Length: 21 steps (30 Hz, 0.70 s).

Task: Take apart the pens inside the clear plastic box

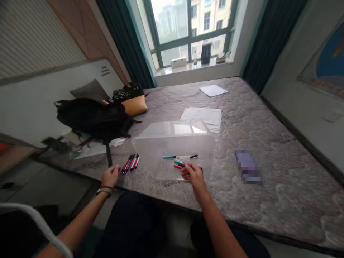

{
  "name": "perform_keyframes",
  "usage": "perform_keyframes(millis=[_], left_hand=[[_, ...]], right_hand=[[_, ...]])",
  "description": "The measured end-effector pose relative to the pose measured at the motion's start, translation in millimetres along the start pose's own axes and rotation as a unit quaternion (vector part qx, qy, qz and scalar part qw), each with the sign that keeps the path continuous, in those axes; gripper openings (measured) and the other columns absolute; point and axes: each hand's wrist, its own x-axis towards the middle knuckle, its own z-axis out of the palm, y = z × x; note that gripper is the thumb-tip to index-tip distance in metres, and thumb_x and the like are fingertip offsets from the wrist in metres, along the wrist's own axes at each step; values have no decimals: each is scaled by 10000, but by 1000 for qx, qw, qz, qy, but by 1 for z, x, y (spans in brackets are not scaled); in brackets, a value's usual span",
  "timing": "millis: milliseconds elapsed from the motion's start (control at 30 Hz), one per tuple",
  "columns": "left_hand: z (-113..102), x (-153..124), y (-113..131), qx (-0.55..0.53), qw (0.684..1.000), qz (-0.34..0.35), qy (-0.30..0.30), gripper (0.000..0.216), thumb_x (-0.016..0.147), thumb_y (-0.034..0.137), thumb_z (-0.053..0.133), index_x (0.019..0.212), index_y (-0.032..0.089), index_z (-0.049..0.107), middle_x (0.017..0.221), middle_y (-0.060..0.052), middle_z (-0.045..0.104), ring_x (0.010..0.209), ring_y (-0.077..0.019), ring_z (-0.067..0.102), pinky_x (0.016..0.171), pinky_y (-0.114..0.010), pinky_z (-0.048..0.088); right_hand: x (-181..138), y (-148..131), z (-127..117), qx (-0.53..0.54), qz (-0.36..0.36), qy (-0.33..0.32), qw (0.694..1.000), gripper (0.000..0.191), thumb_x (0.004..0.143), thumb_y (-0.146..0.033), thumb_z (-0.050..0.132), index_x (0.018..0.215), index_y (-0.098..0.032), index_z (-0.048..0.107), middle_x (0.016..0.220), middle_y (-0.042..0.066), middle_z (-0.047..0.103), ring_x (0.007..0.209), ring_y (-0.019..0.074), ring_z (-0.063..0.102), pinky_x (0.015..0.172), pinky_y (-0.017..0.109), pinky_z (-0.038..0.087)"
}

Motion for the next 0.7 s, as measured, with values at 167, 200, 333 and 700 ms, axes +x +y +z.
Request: perform_keyframes(millis=[167,200,333,700], left_hand=[[-16,-52,34,-90,980,172,50,344,921,392,436,905,174,701,835,-46,709,795,-200,640,727,-279,472],[-17,-67,45,-103,970,220,30,305,922,362,451,895,182,696,803,-35,696,769,-187,631,721,-271,470],[-2,-117,98,-121,899,391,-152,227,921,281,485,868,191,686,775,-44,675,735,-168,614,712,-261,457],[120,-138,161,-65,864,364,-341,324,934,379,460,780,193,676,679,-18,657,600,-141,556,569,-242,335]], right_hand=[[10,0,-10,1,-39,66,997,302,741,-436,718,875,-168,686,722,25,693,649,134,616,611,236,486],[12,0,-10,4,-48,76,996,301,741,-434,716,881,-169,685,711,20,687,643,133,614,612,237,488],[12,-4,-8,10,-75,107,991,292,746,-419,707,896,-169,687,676,2,657,606,120,596,601,235,492],[19,-11,-5,-123,-136,112,977,315,797,-447,653,934,-164,661,717,9,653,615,133,598,607,254,502]])
